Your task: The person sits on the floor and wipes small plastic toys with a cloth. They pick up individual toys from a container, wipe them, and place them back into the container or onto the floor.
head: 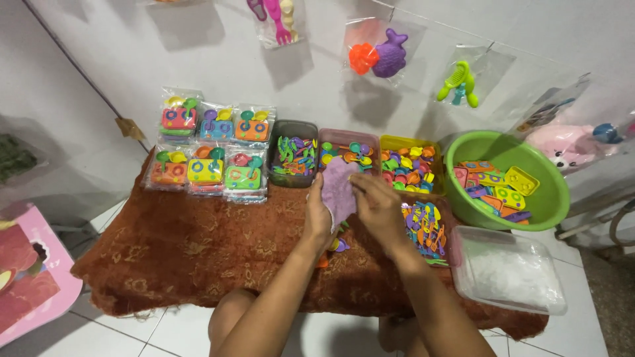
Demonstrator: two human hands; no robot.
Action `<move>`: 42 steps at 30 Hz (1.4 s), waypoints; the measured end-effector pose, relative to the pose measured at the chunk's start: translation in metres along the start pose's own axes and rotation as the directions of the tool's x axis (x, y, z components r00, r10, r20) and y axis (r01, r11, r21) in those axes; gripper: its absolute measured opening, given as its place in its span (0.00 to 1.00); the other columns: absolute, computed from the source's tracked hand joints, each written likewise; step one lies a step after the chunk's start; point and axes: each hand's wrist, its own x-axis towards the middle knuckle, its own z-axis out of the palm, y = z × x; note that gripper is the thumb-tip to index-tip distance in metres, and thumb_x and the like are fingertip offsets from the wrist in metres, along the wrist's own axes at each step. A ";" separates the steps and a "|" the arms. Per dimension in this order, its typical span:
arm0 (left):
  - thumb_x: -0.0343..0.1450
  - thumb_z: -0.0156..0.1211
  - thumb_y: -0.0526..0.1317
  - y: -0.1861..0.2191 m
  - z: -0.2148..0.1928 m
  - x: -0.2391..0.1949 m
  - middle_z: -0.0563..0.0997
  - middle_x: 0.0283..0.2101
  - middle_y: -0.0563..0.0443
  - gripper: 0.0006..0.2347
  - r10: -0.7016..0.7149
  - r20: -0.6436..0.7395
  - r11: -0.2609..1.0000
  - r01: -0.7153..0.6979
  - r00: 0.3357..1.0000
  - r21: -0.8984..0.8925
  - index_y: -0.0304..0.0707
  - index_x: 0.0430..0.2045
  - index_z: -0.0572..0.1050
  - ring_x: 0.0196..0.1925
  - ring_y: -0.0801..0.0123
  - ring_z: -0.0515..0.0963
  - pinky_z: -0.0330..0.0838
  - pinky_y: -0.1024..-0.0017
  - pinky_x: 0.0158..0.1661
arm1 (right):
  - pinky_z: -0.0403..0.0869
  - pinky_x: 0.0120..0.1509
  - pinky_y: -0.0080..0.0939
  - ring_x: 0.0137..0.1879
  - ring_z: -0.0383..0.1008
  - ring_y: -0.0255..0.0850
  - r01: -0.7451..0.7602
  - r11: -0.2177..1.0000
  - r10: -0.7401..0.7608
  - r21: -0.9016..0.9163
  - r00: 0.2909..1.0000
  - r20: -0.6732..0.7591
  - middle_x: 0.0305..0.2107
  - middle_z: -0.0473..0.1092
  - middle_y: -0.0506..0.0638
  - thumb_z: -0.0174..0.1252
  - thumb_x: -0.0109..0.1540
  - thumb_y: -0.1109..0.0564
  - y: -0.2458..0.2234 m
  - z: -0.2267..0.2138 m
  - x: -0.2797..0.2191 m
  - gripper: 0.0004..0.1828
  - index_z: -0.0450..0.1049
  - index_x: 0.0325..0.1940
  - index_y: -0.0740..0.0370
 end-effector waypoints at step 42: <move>0.71 0.57 0.54 -0.003 -0.002 -0.002 0.79 0.57 0.38 0.25 -0.059 -0.011 0.998 0.059 0.998 0.001 0.35 0.58 0.74 0.60 0.52 0.77 0.68 0.53 0.62 | 0.79 0.53 0.49 0.49 0.80 0.54 0.070 0.995 -0.069 -0.074 0.997 0.021 0.41 0.77 0.55 0.62 0.59 0.72 0.011 -0.005 0.002 0.12 0.80 0.43 0.64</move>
